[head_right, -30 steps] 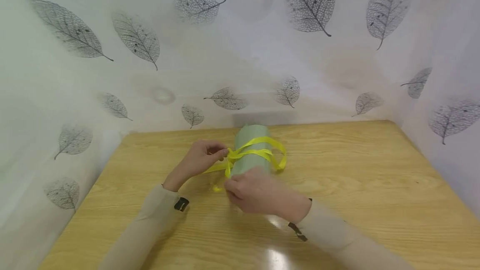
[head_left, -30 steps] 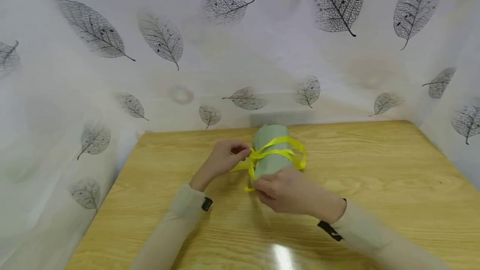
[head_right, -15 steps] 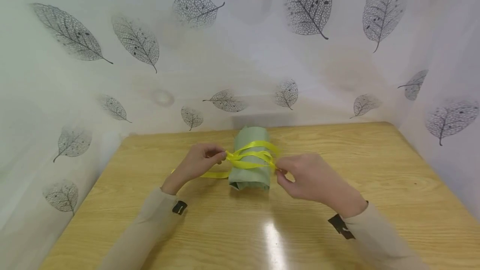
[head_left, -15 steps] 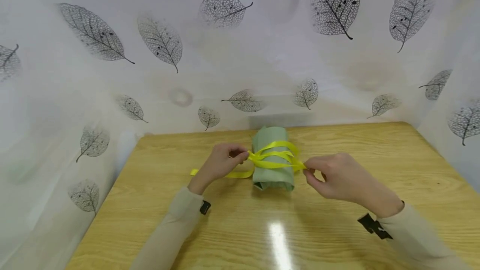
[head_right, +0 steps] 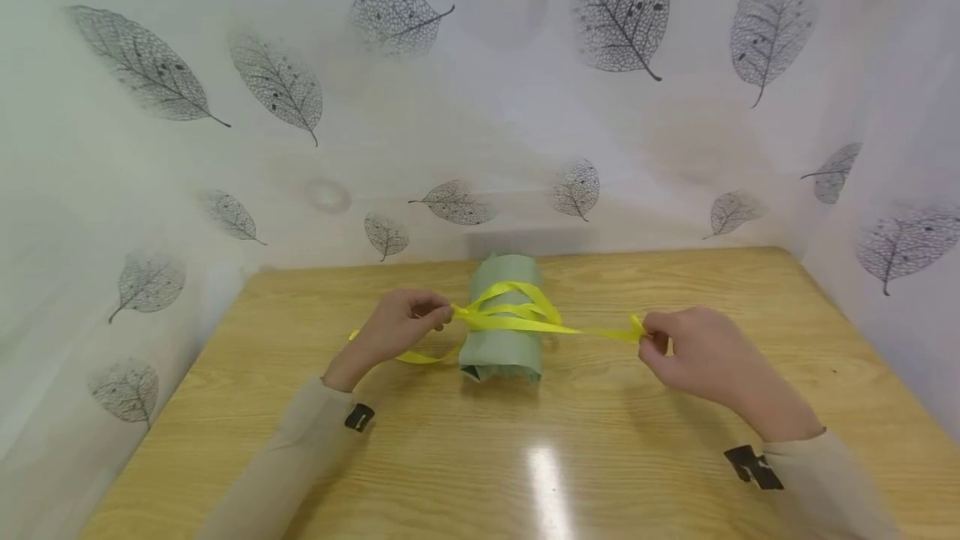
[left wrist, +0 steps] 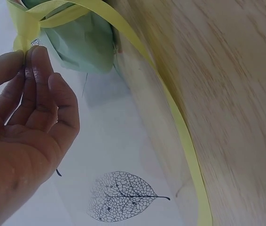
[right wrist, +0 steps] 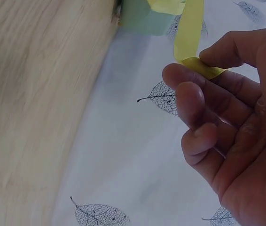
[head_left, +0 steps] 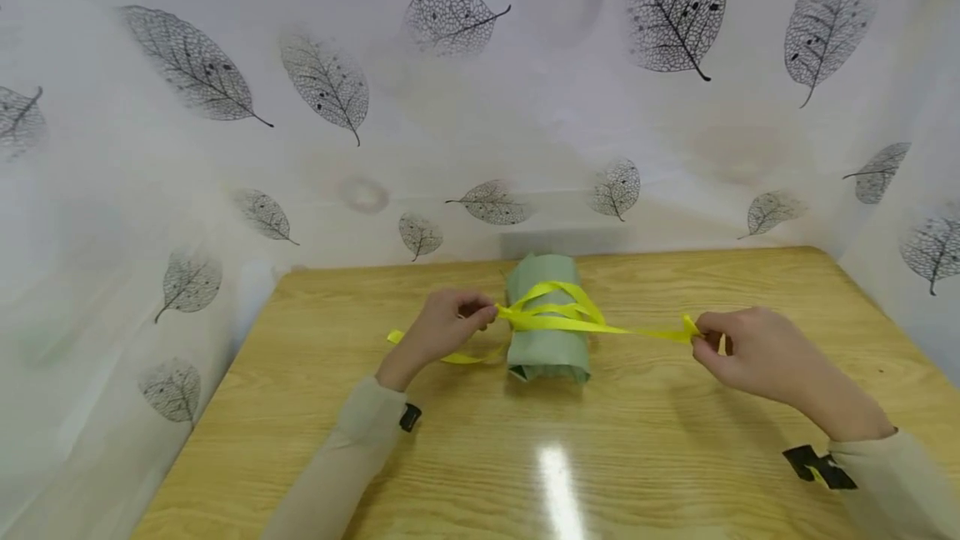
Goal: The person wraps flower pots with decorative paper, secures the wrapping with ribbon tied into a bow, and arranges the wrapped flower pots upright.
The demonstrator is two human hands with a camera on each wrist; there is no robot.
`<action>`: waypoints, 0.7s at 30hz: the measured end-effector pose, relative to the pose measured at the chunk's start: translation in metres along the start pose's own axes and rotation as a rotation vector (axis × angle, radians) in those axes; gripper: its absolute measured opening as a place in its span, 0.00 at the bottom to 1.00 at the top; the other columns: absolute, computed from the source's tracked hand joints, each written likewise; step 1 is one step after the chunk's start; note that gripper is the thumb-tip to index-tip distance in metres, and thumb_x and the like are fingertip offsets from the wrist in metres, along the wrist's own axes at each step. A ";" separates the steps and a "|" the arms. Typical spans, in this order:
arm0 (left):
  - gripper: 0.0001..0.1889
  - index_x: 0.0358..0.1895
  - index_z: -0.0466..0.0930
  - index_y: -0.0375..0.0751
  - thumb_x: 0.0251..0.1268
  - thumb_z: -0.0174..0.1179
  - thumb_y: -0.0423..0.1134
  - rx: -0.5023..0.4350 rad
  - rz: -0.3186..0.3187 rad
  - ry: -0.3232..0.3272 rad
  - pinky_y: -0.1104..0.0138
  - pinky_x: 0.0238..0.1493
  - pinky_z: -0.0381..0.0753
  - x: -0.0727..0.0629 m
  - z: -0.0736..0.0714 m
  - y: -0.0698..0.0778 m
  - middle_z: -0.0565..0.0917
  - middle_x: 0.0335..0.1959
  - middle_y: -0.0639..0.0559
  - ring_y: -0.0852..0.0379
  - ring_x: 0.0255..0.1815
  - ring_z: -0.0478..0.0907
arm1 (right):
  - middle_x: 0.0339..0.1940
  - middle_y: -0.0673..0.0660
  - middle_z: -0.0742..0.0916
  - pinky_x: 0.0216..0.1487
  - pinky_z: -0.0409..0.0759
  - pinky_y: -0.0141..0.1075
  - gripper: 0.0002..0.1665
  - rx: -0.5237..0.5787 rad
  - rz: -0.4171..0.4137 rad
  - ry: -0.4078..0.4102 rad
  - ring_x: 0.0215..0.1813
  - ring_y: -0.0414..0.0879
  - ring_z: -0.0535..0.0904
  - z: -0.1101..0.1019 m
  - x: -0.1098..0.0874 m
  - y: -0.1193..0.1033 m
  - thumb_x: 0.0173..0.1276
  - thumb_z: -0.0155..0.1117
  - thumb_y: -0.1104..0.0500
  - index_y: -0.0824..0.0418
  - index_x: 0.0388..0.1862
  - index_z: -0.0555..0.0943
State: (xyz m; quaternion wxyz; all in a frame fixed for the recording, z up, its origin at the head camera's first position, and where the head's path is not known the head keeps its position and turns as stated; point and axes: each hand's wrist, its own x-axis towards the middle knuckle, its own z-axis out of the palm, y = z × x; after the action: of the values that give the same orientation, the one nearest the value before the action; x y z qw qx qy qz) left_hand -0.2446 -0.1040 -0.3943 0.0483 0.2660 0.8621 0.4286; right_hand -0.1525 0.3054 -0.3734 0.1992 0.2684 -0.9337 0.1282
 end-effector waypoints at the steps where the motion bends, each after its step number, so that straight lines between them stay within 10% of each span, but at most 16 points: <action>1: 0.11 0.47 0.88 0.41 0.77 0.59 0.42 0.000 -0.001 0.001 0.69 0.35 0.80 0.000 0.000 0.000 0.89 0.39 0.39 0.42 0.40 0.86 | 0.18 0.32 0.75 0.21 0.60 0.26 0.13 0.003 0.022 -0.016 0.18 0.24 0.56 0.000 -0.004 0.003 0.58 0.70 0.64 0.45 0.24 0.79; 17: 0.12 0.48 0.87 0.39 0.77 0.59 0.43 0.001 -0.022 -0.003 0.69 0.37 0.80 -0.005 0.003 0.000 0.89 0.39 0.39 0.42 0.41 0.86 | 0.23 0.43 0.79 0.25 0.56 0.32 0.09 -0.085 0.349 -0.250 0.19 0.36 0.57 -0.004 -0.051 0.064 0.70 0.61 0.59 0.51 0.28 0.80; 21: 0.12 0.48 0.87 0.37 0.77 0.59 0.42 -0.010 -0.021 -0.002 0.69 0.36 0.81 -0.007 0.002 0.000 0.89 0.39 0.38 0.42 0.41 0.86 | 0.28 0.51 0.86 0.23 0.61 0.33 0.11 -0.066 0.398 -0.280 0.18 0.38 0.63 -0.005 -0.049 0.066 0.73 0.60 0.57 0.64 0.43 0.83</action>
State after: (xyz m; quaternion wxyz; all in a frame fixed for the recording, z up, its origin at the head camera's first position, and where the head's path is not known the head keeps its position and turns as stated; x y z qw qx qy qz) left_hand -0.2380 -0.1053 -0.3964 0.0550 0.2572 0.8627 0.4320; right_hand -0.1492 0.3834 -0.3988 0.0474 0.0878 -0.9904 0.0957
